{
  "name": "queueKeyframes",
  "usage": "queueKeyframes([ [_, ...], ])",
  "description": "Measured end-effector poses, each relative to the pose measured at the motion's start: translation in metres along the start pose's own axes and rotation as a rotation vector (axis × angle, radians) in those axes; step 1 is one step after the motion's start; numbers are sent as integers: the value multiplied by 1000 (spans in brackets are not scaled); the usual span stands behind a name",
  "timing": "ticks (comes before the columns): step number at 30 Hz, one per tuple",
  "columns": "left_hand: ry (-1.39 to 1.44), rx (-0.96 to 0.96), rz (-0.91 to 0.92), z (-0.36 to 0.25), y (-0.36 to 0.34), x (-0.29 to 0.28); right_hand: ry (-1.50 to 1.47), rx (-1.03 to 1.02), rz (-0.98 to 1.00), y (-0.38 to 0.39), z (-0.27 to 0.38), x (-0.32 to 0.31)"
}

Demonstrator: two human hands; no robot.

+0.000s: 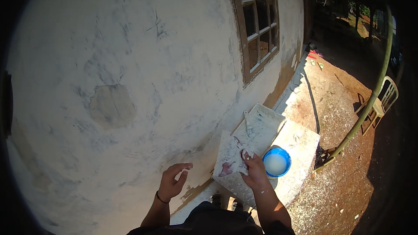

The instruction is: The person patches and smooths a wall by applying filler material from a filler tray to the wall with a putty knife.

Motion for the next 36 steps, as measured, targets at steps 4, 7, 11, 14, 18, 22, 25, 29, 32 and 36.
queueKeyframes([
  [4,-35,-44,-31,-6,21,-14,19,10,51,-2,-11,13],
  [7,-48,-94,-75,-10,36,-30,-1,37,77,-3,-20,23],
  [11,-64,-85,-172,-8,60,-56,13,83,165,-7,-38,48],
  [14,-103,-133,-230,-4,86,-83,36,90,201,-8,-58,74],
  [18,-114,-189,-352,6,136,-126,124,113,256,2,-74,132],
  [22,-152,-268,-445,12,200,-185,142,95,424,16,-105,210],
  [25,-183,-297,-526,6,239,-229,216,70,497,21,-141,260],
  [29,-319,-254,-630,-4,276,-286,241,47,610,52,-176,344],
  [32,-390,-207,-603,-15,287,-317,260,30,622,72,-192,383],
  [36,-476,-78,-615,-27,300,-349,226,26,709,96,-213,430],
])
Point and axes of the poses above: each hand's wrist, its own y-axis away from the middle knuckle, its own x-axis out of the palm, z = x × y, the point moved 3 cm from there along -y, towards the middle knuckle, and after that the axes turned 1 degree about z, right-handed, at the moved point
